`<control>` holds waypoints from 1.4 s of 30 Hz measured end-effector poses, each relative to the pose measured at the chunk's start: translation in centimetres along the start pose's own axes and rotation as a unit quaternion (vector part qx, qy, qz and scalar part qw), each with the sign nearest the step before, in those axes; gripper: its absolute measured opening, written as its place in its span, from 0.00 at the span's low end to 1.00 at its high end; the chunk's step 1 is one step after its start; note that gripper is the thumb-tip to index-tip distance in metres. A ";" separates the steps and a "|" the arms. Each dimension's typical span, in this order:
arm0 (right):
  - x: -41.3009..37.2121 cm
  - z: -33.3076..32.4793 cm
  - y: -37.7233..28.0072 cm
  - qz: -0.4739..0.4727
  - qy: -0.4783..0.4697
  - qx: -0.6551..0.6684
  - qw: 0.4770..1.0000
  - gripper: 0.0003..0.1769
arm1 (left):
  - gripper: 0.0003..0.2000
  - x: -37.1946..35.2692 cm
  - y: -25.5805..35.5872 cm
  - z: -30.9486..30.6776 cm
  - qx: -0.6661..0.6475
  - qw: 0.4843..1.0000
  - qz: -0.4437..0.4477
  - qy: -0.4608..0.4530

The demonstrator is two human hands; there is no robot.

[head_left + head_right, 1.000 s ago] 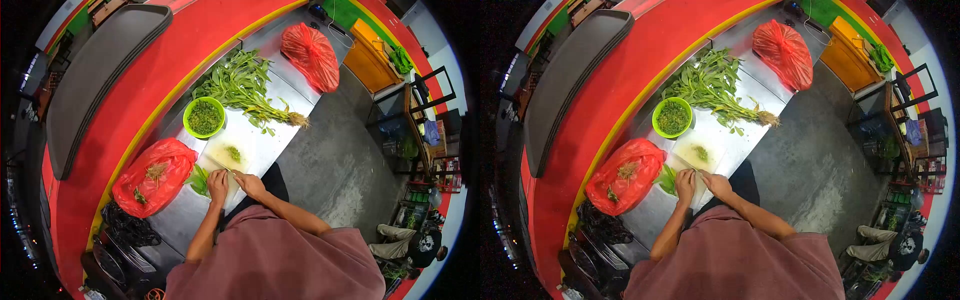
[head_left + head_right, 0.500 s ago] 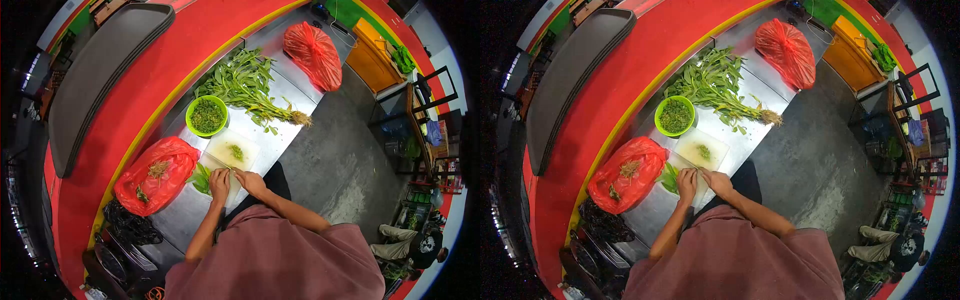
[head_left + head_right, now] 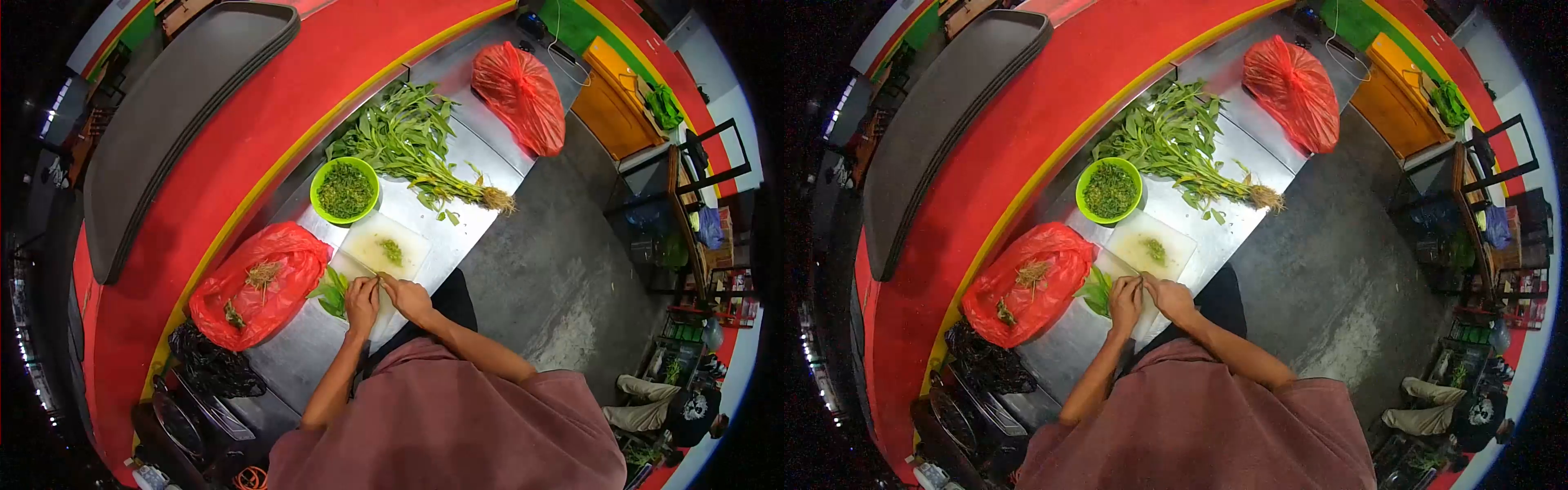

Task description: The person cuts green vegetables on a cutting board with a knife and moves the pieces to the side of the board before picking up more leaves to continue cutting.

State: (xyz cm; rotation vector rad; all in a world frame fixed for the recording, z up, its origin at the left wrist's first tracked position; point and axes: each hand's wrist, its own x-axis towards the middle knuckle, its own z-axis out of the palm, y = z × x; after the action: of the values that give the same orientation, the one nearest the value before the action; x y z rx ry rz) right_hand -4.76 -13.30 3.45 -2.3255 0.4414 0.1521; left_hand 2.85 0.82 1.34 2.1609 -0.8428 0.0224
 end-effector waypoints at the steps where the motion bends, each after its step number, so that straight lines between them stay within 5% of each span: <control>1: -0.2 -0.8 -0.9 0.018 -0.013 0.005 1.000 0.22 | 0.09 -0.1 -0.1 -0.1 -0.010 1.000 -0.004 -0.005; 12: -0.3 0.6 0.3 -0.042 0.045 -0.014 0.998 0.21 | 0.07 -0.1 -0.6 0.0 -0.030 0.999 -0.039 -0.010; 42: -1.4 -0.8 -0.4 0.047 -0.021 0.039 0.998 0.22 | 0.09 -0.4 -0.5 0.9 -0.023 0.996 -0.079 0.032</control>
State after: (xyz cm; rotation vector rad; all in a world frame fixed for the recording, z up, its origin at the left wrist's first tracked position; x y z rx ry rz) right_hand -5.96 -13.26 4.61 -2.2216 0.5258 0.2252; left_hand 2.57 0.67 0.26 2.1653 -0.6287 -0.0066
